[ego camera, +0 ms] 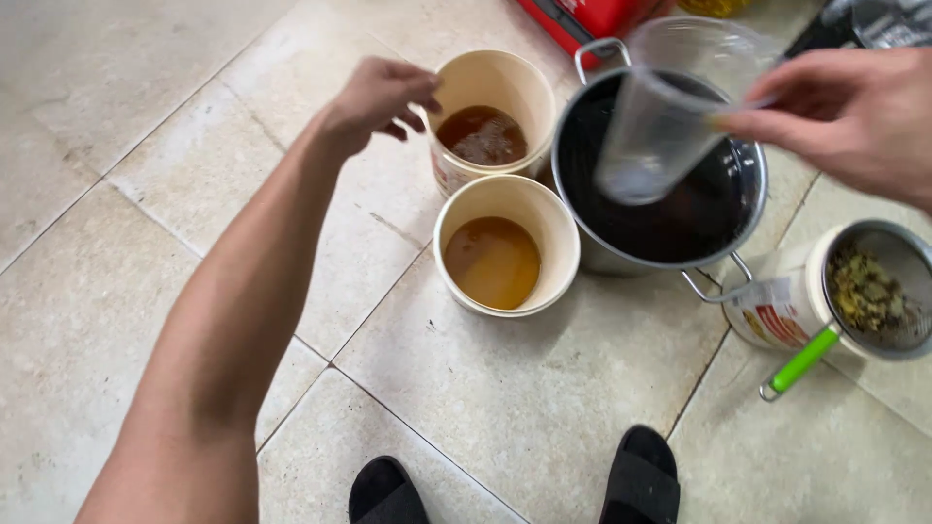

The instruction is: Straining a dark herbal brew from one container to another using a sieve and a plastic cup.

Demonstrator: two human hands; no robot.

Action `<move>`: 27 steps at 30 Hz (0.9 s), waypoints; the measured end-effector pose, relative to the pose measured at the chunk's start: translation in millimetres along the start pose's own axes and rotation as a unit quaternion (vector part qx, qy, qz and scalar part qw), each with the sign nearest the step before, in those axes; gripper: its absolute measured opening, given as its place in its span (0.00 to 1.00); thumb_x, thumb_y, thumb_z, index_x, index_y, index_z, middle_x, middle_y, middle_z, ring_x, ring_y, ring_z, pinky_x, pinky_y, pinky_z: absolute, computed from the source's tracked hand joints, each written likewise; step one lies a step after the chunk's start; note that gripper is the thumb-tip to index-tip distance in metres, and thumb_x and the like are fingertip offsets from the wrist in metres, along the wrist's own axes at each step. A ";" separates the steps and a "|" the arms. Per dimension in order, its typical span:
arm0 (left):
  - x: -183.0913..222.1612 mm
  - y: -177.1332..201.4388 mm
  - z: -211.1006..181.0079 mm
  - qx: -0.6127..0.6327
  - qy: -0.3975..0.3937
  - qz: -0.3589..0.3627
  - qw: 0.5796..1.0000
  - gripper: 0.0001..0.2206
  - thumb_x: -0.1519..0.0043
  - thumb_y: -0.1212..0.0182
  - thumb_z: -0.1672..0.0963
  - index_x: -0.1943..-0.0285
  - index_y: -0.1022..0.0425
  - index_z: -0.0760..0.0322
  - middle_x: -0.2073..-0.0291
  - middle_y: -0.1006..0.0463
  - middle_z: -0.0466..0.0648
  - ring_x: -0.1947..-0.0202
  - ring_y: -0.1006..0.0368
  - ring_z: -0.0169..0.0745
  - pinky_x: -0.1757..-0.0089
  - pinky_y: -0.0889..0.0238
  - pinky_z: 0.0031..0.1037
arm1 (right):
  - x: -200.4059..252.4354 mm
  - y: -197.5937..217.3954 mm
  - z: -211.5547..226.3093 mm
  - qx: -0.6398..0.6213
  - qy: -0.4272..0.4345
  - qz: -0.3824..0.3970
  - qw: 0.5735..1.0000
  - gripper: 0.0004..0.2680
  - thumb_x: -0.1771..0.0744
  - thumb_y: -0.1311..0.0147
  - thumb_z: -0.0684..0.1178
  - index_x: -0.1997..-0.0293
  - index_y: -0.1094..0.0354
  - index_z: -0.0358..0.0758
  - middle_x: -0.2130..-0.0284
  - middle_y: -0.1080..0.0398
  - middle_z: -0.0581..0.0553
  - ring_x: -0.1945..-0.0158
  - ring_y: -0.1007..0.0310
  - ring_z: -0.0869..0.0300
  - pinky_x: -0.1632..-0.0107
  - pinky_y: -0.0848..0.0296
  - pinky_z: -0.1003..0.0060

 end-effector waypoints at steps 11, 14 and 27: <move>-2.5 -71.4 -155.7 0.079 -0.247 0.034 0.965 0.10 0.29 0.42 0.55 0.49 0.22 0.66 0.60 0.17 0.50 0.70 0.23 0.30 0.71 0.32 0.18 | 44.6 -151.8 131.9 -0.101 0.179 0.189 0.960 0.13 0.36 0.37 0.54 0.49 0.24 0.44 0.59 0.21 0.41 0.60 0.19 0.54 0.56 0.21 0.57; 18.0 -120.2 -179.9 0.057 -0.273 0.088 0.956 0.11 0.28 0.41 0.54 0.45 0.20 0.66 0.61 0.18 0.49 0.70 0.24 0.30 0.71 0.33 0.17 | 49.6 -125.1 115.4 -0.099 0.138 0.198 0.965 0.15 0.35 0.39 0.54 0.44 0.26 0.45 0.59 0.20 0.41 0.59 0.19 0.52 0.55 0.21 0.55; 111.2 -487.4 -65.0 -0.238 -0.083 0.389 0.886 0.30 0.33 0.37 0.46 0.31 0.35 0.70 0.54 0.19 0.57 0.60 0.24 0.36 0.61 0.34 0.24 | 266.7 28.7 -234.1 -0.024 -0.393 -0.041 0.918 0.15 0.27 0.53 0.57 0.39 0.31 0.38 0.63 0.21 0.41 0.64 0.19 0.56 0.60 0.20 0.60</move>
Point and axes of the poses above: each hand's wrist, its own x-axis away from the middle knuckle, its own y-axis out of the back of the hand, z = x × y, the point moved 10 cm from there along -x, towards the middle knuckle
